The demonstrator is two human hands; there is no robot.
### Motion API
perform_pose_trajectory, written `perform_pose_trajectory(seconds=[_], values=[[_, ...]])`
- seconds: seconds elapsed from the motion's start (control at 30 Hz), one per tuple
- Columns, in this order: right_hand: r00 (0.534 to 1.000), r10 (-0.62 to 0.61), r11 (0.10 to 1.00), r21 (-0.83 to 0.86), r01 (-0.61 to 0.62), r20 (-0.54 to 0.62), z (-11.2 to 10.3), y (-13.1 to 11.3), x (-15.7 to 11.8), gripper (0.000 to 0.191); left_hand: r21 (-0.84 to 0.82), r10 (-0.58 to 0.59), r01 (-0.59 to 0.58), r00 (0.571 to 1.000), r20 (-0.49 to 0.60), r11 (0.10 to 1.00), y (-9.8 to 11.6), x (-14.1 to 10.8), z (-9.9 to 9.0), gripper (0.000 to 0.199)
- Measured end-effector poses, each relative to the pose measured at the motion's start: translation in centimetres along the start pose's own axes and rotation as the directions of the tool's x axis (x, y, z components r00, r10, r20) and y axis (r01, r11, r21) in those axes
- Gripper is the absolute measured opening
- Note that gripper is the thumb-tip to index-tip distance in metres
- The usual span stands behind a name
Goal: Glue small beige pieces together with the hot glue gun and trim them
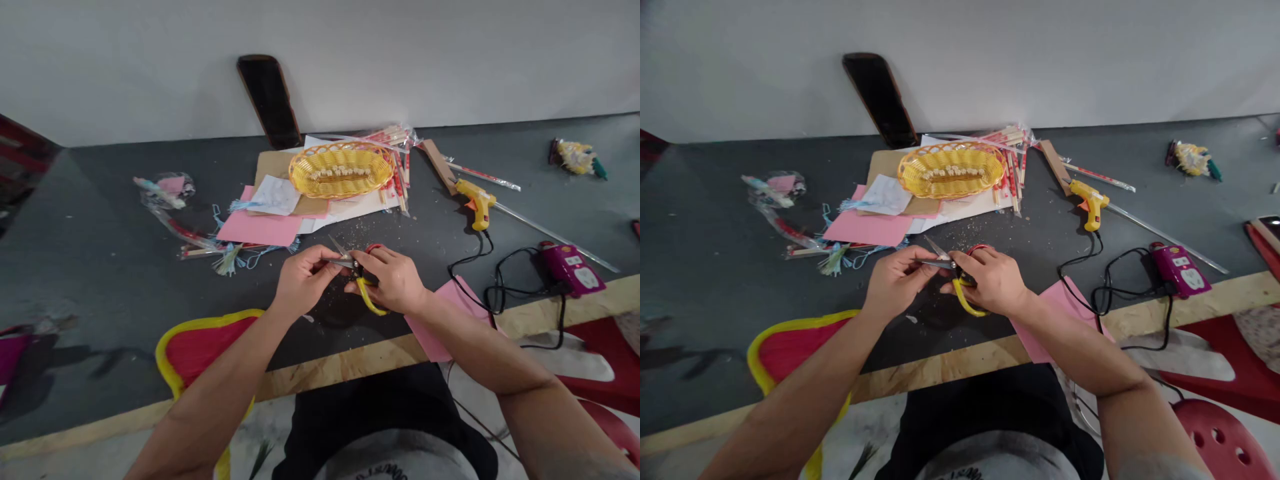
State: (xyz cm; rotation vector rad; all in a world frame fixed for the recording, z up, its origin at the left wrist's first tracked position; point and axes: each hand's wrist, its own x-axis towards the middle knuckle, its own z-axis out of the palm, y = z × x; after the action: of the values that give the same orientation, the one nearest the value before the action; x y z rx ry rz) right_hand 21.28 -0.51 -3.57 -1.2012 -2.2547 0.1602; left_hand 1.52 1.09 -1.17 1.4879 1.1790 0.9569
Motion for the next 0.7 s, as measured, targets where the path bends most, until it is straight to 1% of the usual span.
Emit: perform_pose_trajectory(seconds=[0.2, 0.33, 0.47, 0.7], values=[[1.000, -0.024, 0.999, 0.049, 0.024, -0.006, 0.06, -0.06, -0.01, 0.064, 0.013, -0.014, 0.014, 0.999, 0.043, 1.000, 0.51, -0.11, 0.07, 0.004], [0.999, -0.040, 0.999, 0.011, 0.040, -0.032, 0.21, -0.26, -0.28, 0.060, -0.037, -0.022, 0.023, 0.999, 0.048, 0.999, 0.52, -0.28, 0.14, 0.004], [0.999, -0.033, 0.999, -0.042, 0.032, -0.006, 0.20, -0.36, -0.68, 0.057, -0.075, -0.010, 0.014, 0.998, 0.058, 0.997, 0.37, -0.35, 0.06, 0.005], [0.999, -0.046, 0.999, -0.027, 0.046, 0.011, -0.39, -0.47, -0.56, 0.050, -0.043, 0.010, -0.007, 0.998, 0.065, 0.999, 0.54, -0.30, -0.03, 0.007]])
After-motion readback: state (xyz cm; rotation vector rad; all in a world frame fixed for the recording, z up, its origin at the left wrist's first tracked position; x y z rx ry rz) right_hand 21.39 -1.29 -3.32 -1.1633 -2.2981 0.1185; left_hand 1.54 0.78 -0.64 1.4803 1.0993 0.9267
